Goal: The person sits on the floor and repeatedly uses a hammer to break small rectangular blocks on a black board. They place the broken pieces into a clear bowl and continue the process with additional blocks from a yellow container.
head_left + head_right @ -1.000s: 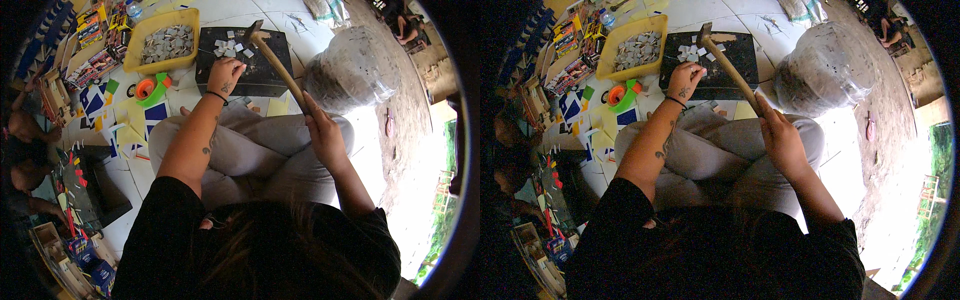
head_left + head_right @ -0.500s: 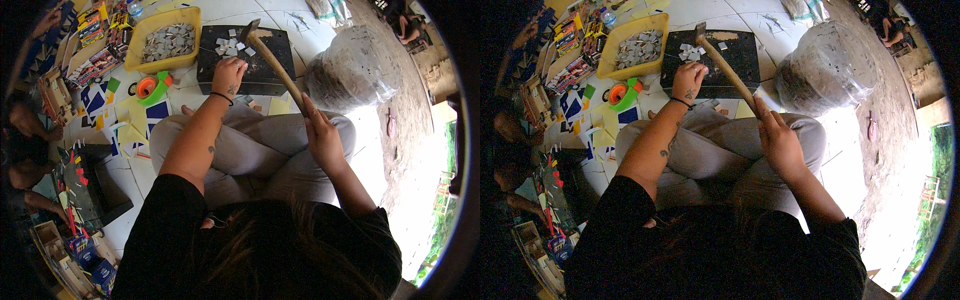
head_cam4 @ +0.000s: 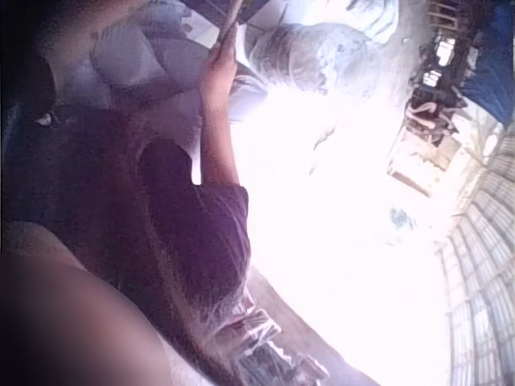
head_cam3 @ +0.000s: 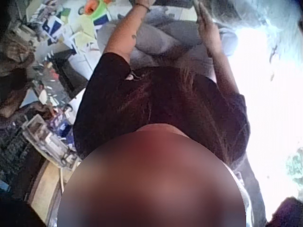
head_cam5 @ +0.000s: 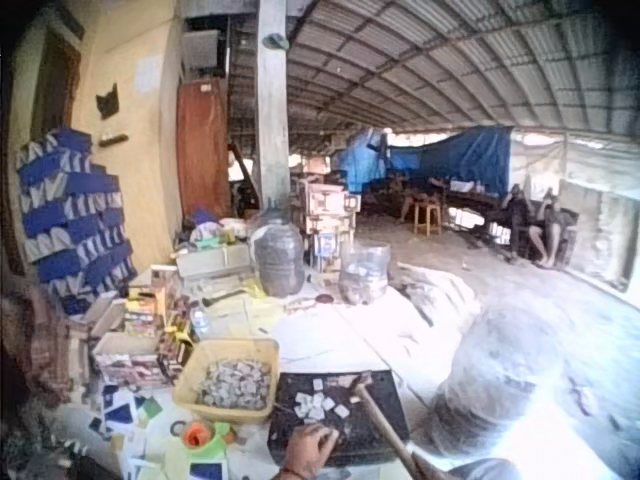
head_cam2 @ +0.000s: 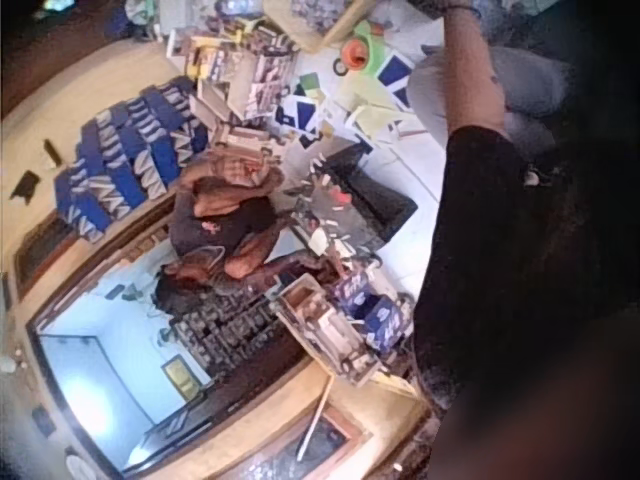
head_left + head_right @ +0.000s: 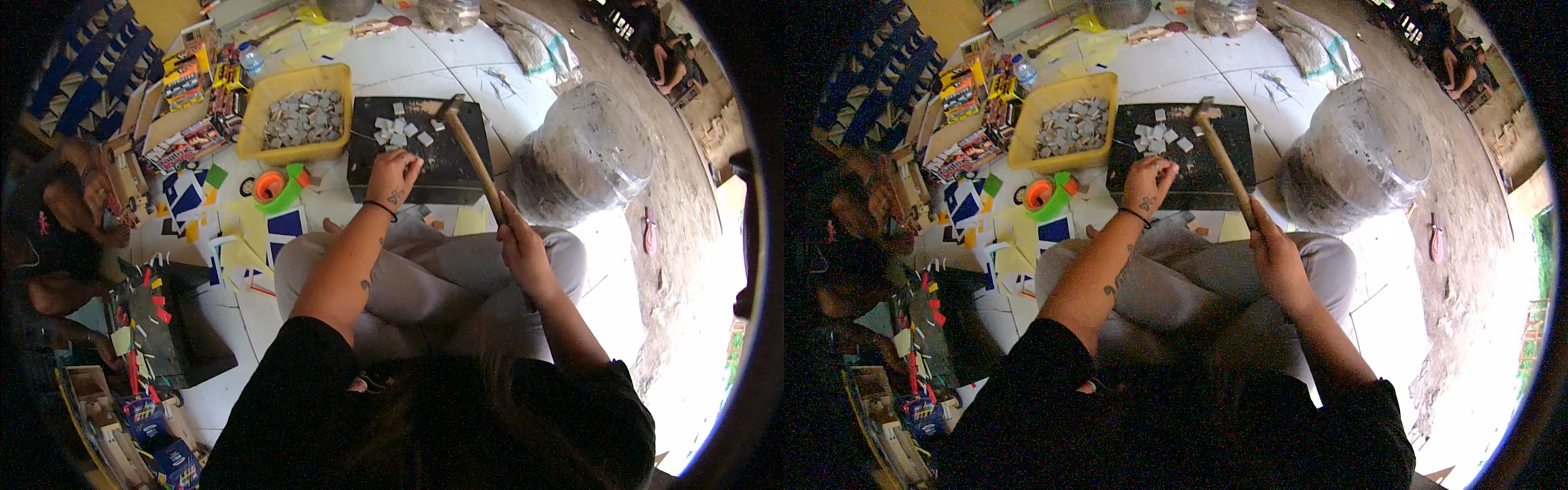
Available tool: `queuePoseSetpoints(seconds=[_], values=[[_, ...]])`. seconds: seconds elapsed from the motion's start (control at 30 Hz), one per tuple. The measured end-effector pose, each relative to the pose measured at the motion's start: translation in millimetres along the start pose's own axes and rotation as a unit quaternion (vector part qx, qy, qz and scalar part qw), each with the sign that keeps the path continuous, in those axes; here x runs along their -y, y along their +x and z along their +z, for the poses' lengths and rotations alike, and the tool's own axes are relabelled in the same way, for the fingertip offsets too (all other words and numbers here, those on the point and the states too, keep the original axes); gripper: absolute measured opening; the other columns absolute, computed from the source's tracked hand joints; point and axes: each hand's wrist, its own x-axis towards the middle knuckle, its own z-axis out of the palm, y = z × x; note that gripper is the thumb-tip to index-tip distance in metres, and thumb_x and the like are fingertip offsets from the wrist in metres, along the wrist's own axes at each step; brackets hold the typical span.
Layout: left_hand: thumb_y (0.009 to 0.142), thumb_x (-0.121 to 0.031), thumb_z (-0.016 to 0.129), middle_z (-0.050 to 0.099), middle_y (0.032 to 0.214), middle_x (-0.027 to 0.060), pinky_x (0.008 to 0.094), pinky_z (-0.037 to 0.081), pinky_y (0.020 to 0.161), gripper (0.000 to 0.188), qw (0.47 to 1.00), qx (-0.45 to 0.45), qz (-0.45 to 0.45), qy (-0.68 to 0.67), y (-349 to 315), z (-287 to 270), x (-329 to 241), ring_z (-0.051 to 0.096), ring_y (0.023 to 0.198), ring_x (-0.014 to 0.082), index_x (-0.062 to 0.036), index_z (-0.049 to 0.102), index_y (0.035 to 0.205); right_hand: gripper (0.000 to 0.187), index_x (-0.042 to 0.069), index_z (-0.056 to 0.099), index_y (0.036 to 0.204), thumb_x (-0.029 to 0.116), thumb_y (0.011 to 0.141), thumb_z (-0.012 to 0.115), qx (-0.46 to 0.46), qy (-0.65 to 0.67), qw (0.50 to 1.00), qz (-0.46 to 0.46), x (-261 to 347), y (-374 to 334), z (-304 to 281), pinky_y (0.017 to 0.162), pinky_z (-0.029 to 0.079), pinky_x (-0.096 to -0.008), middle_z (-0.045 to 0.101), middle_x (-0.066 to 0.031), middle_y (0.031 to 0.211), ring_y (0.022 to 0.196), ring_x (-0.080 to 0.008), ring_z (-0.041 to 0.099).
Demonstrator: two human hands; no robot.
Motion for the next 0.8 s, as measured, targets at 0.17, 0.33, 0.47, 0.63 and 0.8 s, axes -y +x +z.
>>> queuePoseSetpoints(seconds=[0.17, 0.33, 0.47, 0.63, 0.8], values=[[0.081, -0.019, 0.066, 0.063, 0.074, 0.0097, 0.0353, 0.049, 0.064, 0.016, 0.996, -0.010, -0.055, -0.072, 4.3, -8.7, 1.6, 0.061, 0.066, 0.0246, -0.0030, 0.067, 0.083, 0.068, 0.015, 0.029, 0.143, -0.006, 0.080, 0.045, -0.055, -0.015, 0.995, -0.082, -35.3, 23.2, 25.3, 0.089, 0.042, -0.0378, 0.051, -0.0243, 0.102, 0.094, -0.0384, 0.051], [0.077, -0.020, 0.070, 0.066, 0.070, 0.0067, 0.0283, 0.048, 0.059, 0.017, 0.949, -0.087, -0.242, -0.183, 14.6, -39.5, 50.5, 0.063, 0.066, 0.0158, -0.0049, 0.068, 0.085, 0.072, 0.014, 0.029, 0.143, -0.010, 0.077, 0.046, -0.050, -0.031, 0.997, -0.054, -45.4, 24.2, 38.3, 0.088, 0.042, -0.0382, 0.046, -0.0231, 0.104, 0.095, -0.0387, 0.051], [0.078, -0.024, 0.071, 0.066, 0.085, 0.0051, 0.0254, 0.045, 0.065, 0.032, 0.822, -0.214, -0.362, -0.386, 47.7, -78.7, 128.5, 0.062, 0.074, 0.0140, 0.0018, 0.064, 0.096, 0.067, 0.009, 0.029, 0.142, -0.003, 0.081, 0.053, -0.020, 0.011, 0.997, -0.079, -37.8, 24.3, 39.2, 0.089, 0.043, -0.0390, 0.045, -0.0225, 0.111, 0.101, -0.0374, 0.051], [0.083, -0.023, 0.067, 0.062, 0.106, 0.0081, 0.0264, 0.044, 0.083, 0.034, 0.927, -0.033, -0.357, -0.110, 48.9, -129.6, 167.8, 0.058, 0.097, 0.0149, -0.0011, 0.060, 0.108, 0.063, 0.007, 0.030, 0.141, 0.014, 0.086, 0.062, 0.024, 0.034, 0.999, -0.001, -33.7, 28.3, 40.3, 0.083, 0.047, -0.0355, 0.043, -0.0193, 0.123, 0.105, -0.0289, 0.051], [0.088, -0.021, 0.061, 0.059, 0.115, 0.0089, 0.0305, 0.041, 0.094, 0.040, 0.934, 0.151, -0.255, -0.200, -86.1, -165.9, 71.9, 0.055, 0.106, 0.0171, -0.0034, 0.052, 0.124, 0.063, 0.007, 0.035, 0.138, 0.019, 0.084, 0.066, -0.050, 0.071, 0.996, -0.011, -31.7, 39.8, 9.1, 0.086, 0.046, -0.0365, 0.044, -0.0184, 0.124, 0.105, -0.0290, 0.051]])
